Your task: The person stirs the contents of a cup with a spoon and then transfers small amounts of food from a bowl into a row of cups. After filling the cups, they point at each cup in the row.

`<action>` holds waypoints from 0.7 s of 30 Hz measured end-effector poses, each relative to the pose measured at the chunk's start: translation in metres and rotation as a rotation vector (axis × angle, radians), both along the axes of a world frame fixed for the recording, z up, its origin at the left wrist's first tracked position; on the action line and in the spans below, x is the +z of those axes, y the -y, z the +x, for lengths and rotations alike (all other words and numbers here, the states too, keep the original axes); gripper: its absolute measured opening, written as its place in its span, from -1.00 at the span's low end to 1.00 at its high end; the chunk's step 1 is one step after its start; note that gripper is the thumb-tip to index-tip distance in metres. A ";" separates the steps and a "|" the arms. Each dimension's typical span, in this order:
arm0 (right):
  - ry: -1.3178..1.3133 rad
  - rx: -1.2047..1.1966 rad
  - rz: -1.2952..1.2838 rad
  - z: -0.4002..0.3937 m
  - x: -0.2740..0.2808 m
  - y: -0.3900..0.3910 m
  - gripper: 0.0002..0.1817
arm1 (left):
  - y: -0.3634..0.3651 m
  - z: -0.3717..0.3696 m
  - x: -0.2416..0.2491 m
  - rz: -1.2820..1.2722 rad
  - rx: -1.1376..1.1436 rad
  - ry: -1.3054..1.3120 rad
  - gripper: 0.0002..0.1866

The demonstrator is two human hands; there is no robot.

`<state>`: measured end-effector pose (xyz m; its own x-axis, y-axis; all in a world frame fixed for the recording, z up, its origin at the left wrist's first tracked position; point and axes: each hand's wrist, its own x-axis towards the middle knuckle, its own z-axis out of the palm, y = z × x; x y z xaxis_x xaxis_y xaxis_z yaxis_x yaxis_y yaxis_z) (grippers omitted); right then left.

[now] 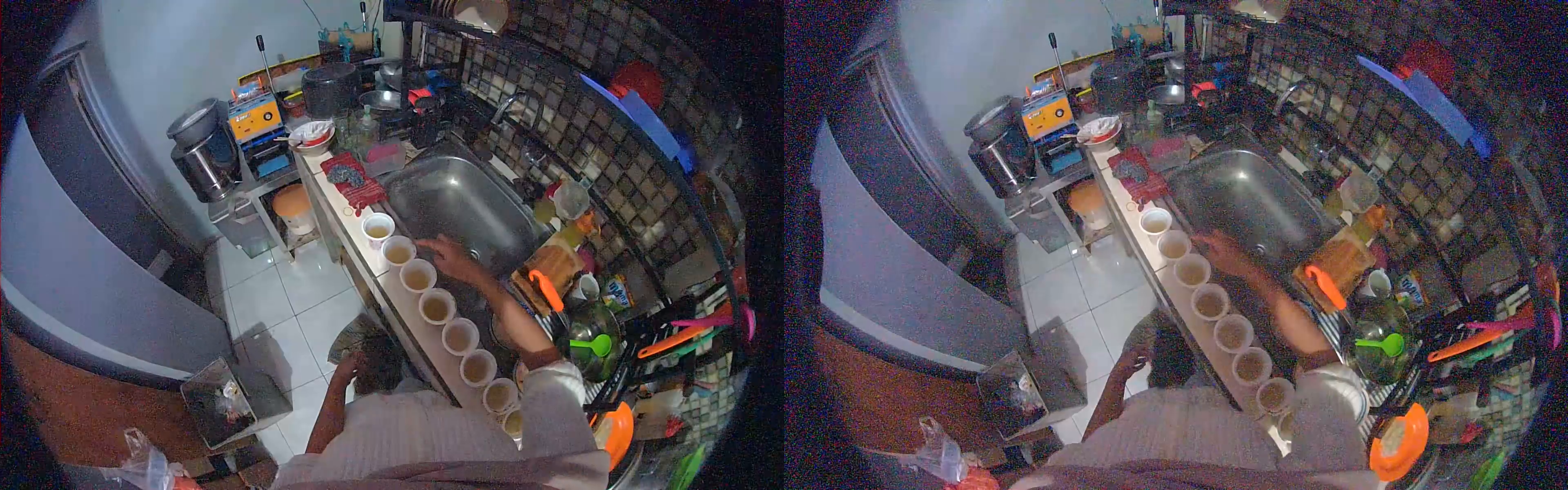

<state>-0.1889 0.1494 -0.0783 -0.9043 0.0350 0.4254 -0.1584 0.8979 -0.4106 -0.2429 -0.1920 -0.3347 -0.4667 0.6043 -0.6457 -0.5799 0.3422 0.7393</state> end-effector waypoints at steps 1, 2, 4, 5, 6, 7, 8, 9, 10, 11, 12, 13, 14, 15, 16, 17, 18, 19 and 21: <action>-0.131 0.043 0.165 -0.004 -0.005 -0.004 -0.44 | -0.002 -0.002 0.001 -0.003 -0.004 -0.004 -0.66; -0.132 0.043 0.163 -0.002 -0.010 -0.008 -0.44 | -0.002 -0.001 0.002 -0.009 -0.008 -0.004 -0.67; 0.183 -0.074 -0.011 0.004 0.010 0.000 -0.43 | 0.000 0.005 0.024 0.014 -0.064 -0.157 -0.68; 0.183 -0.074 -0.011 0.004 0.009 0.000 -0.43 | 0.001 0.009 0.035 0.036 -0.120 -0.305 -0.68; 0.192 -0.106 -0.050 0.003 0.008 0.001 -0.43 | 0.002 0.009 0.033 0.034 -0.120 -0.304 -0.68; 0.197 -0.138 -0.086 0.001 0.008 0.002 -0.43 | 0.000 0.007 0.031 0.034 -0.023 -0.172 -0.68; 0.198 -0.137 -0.088 0.002 0.007 0.003 -0.43 | -0.001 0.006 0.029 0.031 0.074 -0.037 -0.68; 0.139 -0.100 -0.058 0.005 0.013 0.007 -0.44 | -0.001 0.005 0.023 0.030 0.074 -0.037 -0.68; 0.076 -0.062 -0.026 0.006 0.017 0.008 -0.45 | 0.000 0.002 0.013 0.061 0.071 -0.023 -0.67; 0.076 -0.063 -0.025 0.005 0.014 0.006 -0.45 | 0.002 0.000 0.004 0.091 0.068 -0.007 -0.66; 0.085 -0.067 0.015 0.001 0.007 0.001 -0.45 | 0.003 -0.004 -0.009 0.093 0.066 -0.008 -0.66; 0.097 -0.069 0.050 0.001 0.005 0.001 -0.46 | 0.008 -0.005 -0.019 0.238 -0.075 -0.261 -0.65; 0.099 -0.070 0.048 0.002 0.003 0.001 -0.46 | 0.012 -0.005 -0.029 0.381 -0.218 -0.514 -0.64; 0.104 -0.086 0.077 0.002 0.007 0.002 -0.47 | 0.009 -0.002 -0.018 0.381 -0.218 -0.514 -0.64; 0.105 -0.102 0.110 0.001 0.011 0.002 -0.49 | 0.001 0.000 0.002 0.213 -0.105 -0.296 -0.64; 0.106 -0.102 0.110 -0.001 0.011 0.003 -0.49 | -0.003 0.003 0.016 0.043 0.008 -0.072 -0.63; 0.098 -0.131 0.066 -0.002 0.009 0.002 -0.50 | -0.002 0.004 0.013 0.044 0.008 -0.070 -0.63; 0.092 -0.158 0.022 -0.003 0.006 0.001 -0.51 | 0.000 0.003 0.011 0.078 -0.028 -0.110 -0.64; 0.115 -0.160 0.055 -0.002 0.002 -0.002 -0.52 | 0.006 0.003 -0.003 0.112 -0.060 -0.148 -0.64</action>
<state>-0.1908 0.1509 -0.0759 -0.9319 0.1613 0.3248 0.0330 0.9296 -0.3671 -0.2403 -0.1976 -0.3378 -0.5124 0.6980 -0.5002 -0.4430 0.2841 0.8503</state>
